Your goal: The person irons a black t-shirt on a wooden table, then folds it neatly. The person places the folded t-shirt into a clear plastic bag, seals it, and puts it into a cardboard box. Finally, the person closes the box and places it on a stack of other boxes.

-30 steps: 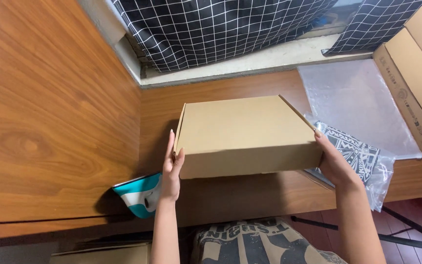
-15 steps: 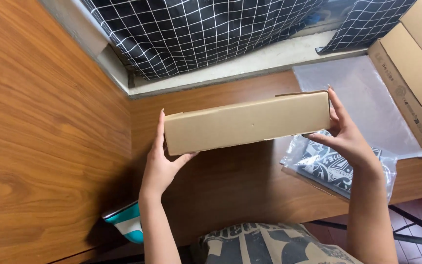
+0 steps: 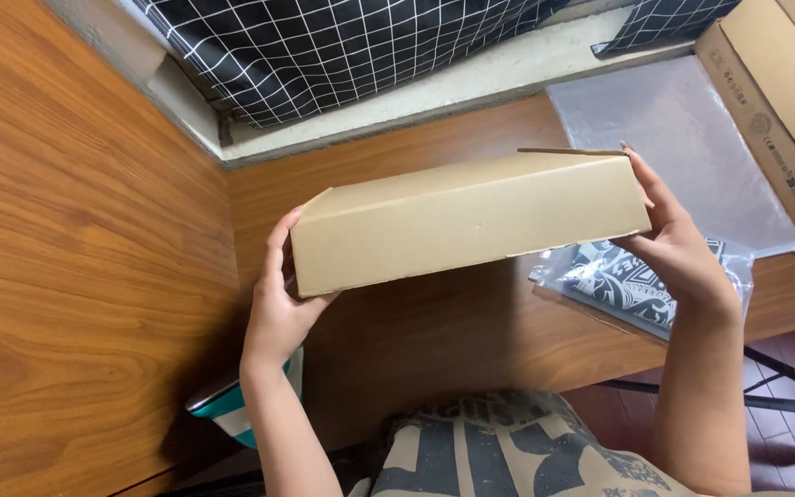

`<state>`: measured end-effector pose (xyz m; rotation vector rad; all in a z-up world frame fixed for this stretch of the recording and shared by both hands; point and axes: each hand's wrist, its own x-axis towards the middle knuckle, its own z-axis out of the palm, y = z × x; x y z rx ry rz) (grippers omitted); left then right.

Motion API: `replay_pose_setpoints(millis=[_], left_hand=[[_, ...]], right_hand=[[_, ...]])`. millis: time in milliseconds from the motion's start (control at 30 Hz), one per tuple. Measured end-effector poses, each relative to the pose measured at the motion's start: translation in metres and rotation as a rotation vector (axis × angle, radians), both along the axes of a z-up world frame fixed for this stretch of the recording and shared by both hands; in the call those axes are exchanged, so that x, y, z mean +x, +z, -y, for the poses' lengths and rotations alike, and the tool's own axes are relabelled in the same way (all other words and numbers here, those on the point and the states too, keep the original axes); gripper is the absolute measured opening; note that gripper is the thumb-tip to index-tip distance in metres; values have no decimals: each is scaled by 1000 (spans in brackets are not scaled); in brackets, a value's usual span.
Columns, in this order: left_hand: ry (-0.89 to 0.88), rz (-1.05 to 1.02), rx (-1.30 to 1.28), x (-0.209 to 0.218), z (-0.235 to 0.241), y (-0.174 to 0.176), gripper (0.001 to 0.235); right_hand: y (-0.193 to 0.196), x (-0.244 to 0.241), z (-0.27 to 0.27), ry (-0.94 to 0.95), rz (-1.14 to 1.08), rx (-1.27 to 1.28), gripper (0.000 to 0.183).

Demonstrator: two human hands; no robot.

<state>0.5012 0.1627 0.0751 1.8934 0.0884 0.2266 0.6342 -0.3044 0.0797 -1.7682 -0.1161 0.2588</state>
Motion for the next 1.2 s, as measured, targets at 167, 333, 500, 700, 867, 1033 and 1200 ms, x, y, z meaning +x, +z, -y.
replay_pose_setpoints(millis=[167, 333, 500, 700, 867, 1033, 1200], left_hand=[[-56, 76, -8, -9, -2, -8, 93], [19, -67, -105, -19, 9, 3, 74], [88, -14, -142, -22, 14, -7, 56], [170, 4, -236, -17, 15, -40, 47], [228, -15, -299, -24, 19, -72, 52], [290, -270, -316, -30, 37, -46, 77], [370, -312, -338, -38, 49, -39, 113]], right_hand=[[17, -24, -23, -98, 13, -12, 95], [6, -33, -30, -164, -3, 37, 103], [21, -41, -49, -249, -127, 93, 74], [30, -45, -65, -197, -264, 24, 97], [5, -45, -69, -138, -330, -77, 91], [-12, -59, -72, -105, -210, -59, 89], [-23, -65, -69, -30, -300, -110, 99]])
